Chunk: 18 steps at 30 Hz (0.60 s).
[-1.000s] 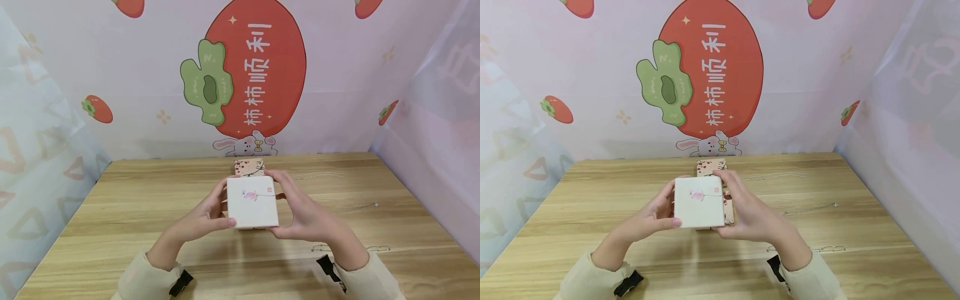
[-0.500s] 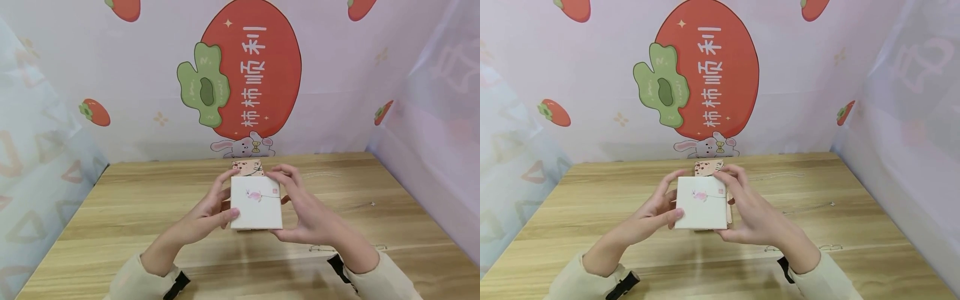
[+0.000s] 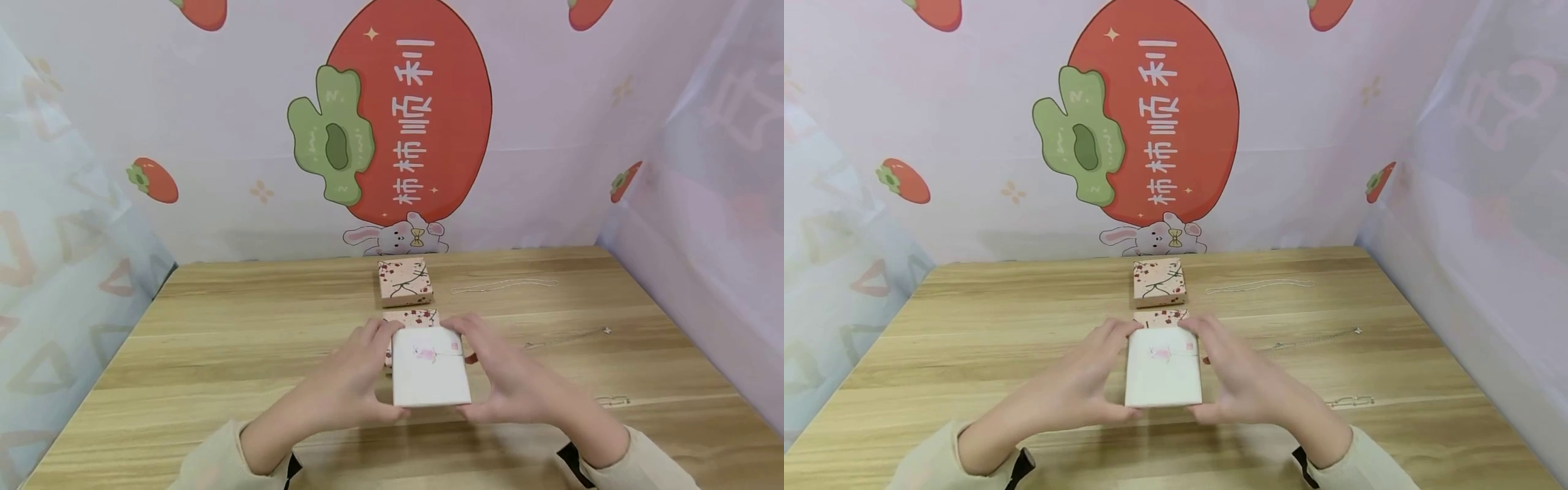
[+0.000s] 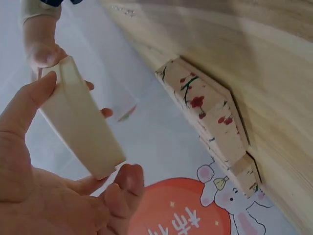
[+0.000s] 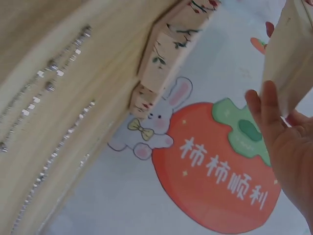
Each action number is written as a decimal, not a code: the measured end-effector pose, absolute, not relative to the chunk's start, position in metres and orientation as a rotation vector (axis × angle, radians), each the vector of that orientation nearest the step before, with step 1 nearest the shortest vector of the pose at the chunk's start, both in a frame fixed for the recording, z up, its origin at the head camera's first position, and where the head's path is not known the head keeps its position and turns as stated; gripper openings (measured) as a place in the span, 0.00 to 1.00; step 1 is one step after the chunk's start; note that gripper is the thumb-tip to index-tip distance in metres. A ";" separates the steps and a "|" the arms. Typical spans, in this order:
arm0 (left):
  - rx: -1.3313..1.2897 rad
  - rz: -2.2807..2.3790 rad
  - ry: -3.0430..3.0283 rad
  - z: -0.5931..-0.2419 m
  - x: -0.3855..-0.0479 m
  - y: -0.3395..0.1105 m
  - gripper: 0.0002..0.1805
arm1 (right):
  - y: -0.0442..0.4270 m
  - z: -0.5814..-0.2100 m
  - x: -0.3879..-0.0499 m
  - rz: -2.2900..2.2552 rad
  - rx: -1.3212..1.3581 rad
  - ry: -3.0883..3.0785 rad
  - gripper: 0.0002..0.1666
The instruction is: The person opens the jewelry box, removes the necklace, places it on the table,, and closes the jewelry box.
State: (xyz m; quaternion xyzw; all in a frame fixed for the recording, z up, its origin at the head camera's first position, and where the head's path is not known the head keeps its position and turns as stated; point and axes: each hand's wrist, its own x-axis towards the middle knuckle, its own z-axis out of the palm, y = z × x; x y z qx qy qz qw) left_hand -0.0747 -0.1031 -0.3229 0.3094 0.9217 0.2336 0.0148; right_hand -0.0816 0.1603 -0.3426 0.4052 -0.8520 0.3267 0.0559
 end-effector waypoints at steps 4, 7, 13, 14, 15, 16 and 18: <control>0.902 0.484 2.899 -0.333 -0.070 -0.098 0.60 | 0.161 -0.355 -0.076 0.907 1.194 -2.765 0.58; 0.887 0.386 2.873 -0.340 -0.069 -0.096 0.61 | 0.159 -0.364 -0.073 0.803 1.166 -2.856 0.58; 0.904 0.268 2.851 -0.351 -0.066 -0.094 0.58 | 0.153 -0.375 -0.070 0.659 1.145 -2.951 0.59; 0.906 0.257 2.846 -0.353 -0.066 -0.094 0.58 | 0.152 -0.377 -0.070 0.638 1.141 -2.964 0.59; 0.908 0.245 2.840 -0.354 -0.066 -0.093 0.58 | 0.152 -0.378 -0.070 0.616 1.137 -2.977 0.59; 0.906 0.233 2.832 -0.355 -0.066 -0.093 0.58 | 0.151 -0.379 -0.070 0.590 1.132 -2.990 0.59; 0.902 0.203 2.816 -0.358 -0.067 -0.093 0.59 | 0.149 -0.382 -0.069 0.532 1.126 -3.007 0.59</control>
